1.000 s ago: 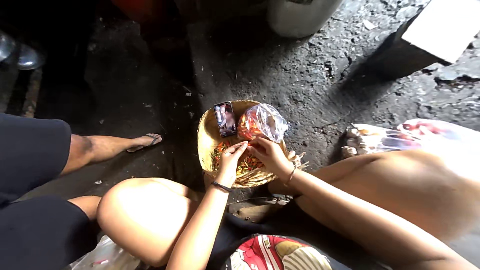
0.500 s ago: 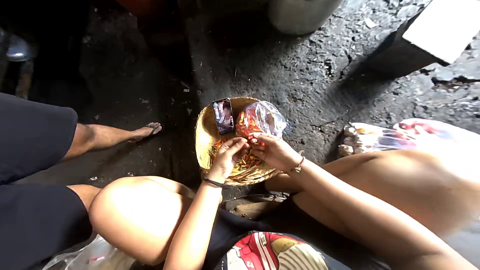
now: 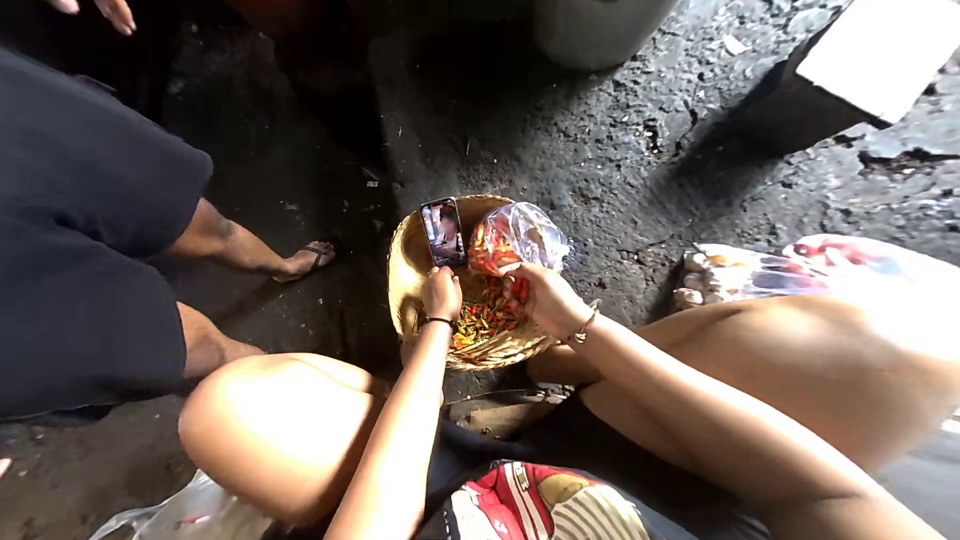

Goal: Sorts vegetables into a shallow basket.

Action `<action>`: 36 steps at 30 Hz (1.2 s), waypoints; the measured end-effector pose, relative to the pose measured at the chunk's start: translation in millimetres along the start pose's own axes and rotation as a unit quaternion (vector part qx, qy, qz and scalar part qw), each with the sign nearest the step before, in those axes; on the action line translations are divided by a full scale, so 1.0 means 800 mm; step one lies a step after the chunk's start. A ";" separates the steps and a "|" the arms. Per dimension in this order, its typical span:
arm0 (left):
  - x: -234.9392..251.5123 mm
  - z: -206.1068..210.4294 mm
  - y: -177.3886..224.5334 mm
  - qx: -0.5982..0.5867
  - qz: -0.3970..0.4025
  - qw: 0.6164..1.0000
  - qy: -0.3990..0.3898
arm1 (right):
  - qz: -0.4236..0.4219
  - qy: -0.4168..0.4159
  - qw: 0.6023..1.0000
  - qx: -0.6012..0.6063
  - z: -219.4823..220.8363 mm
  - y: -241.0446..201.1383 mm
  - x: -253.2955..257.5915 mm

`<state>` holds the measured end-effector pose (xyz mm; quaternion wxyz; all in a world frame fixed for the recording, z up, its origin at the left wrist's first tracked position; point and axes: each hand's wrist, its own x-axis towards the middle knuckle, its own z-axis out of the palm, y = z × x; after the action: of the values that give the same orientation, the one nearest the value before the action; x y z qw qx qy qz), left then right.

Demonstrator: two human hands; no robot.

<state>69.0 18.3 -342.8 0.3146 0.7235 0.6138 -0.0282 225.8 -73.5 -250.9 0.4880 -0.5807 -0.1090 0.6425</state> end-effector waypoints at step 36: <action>-0.076 -0.069 0.008 -0.543 0.201 0.806 -0.123 | -0.223 -0.123 0.957 -0.138 -0.003 0.003 -0.002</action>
<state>40.7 -7.5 -269.8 0.7272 0.5328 0.3259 0.2850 226.6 -77.5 -252.2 0.5172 -0.5199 -0.3820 0.5624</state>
